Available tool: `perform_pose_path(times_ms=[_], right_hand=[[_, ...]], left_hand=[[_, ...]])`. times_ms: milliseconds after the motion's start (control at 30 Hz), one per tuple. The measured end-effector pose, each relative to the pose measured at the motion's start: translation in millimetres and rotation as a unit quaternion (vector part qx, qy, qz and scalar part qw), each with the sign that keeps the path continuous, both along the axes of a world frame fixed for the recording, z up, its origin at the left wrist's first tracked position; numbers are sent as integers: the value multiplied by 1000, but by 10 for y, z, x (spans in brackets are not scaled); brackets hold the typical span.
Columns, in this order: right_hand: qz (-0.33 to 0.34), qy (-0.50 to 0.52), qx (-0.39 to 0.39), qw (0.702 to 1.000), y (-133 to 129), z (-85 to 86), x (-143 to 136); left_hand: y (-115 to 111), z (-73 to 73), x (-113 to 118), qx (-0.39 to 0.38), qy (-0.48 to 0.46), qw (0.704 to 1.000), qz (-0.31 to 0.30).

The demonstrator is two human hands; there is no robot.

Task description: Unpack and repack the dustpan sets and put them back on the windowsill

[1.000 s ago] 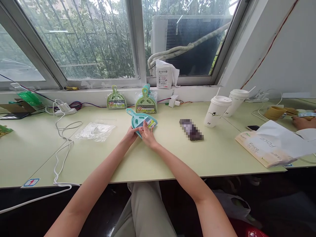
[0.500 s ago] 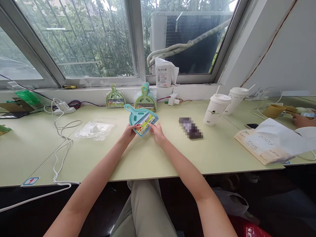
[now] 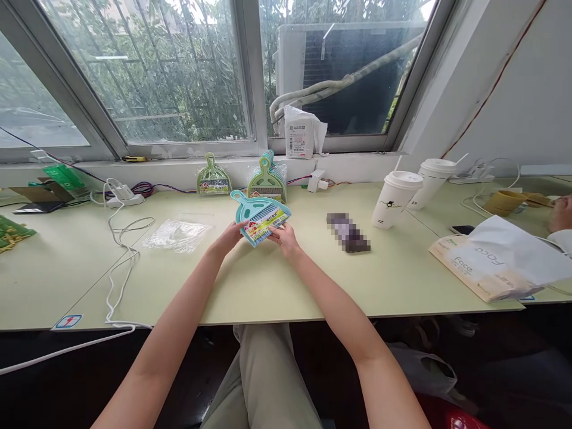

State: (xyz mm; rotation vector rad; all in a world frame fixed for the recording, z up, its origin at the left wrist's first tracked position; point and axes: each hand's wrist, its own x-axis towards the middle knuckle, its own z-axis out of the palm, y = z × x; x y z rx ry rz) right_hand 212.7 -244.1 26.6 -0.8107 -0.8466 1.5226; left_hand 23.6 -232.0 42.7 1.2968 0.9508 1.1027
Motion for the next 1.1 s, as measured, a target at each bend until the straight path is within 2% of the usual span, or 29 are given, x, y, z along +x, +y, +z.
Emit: perform_pose_path(times_ms=[67,100,133,200,233,267,300,333,400,500,567,700,867,967,1100], right_hand=[[-11,-7,10,1000,13,-1,27],[-16,-12,13,1000,21,-5,43],[-21,-17,15,1000,29,-10,60],[-29,-28,15,999,46,-22,95],[-32,-33,14,999,53,-26,113],[-35,-37,13,999,59,-26,130],[-38,-40,12,998,64,-24,146],[-41,-43,12,998,67,-18,161],[-45,-46,14,998,72,-2,188],[-42,-51,17,998,81,19,219],[-39,-57,15,997,90,27,235],[-37,-69,0,997,102,44,277],[-26,-78,-19,996,119,71,369],[-35,-68,-22,997,135,79,409],[-51,-68,-36,996,145,82,425]], left_hand=[[19,13,-67,41,126,988,82],[30,11,-111,67,208,964,155],[41,1,-161,91,290,923,236],[63,-46,-278,117,425,819,368],[73,-81,-339,111,470,775,407],[82,-120,-398,93,502,747,425],[89,-158,-450,67,524,735,424],[95,-191,-490,42,540,736,406],[99,-232,-521,28,556,759,338],[87,-218,-440,92,548,796,241],[72,-190,-344,111,539,805,221],[72,-202,-232,107,515,809,262],[142,-252,-292,193,402,838,314],[165,-223,-337,205,333,852,347],[153,-177,-342,201,292,859,370]])
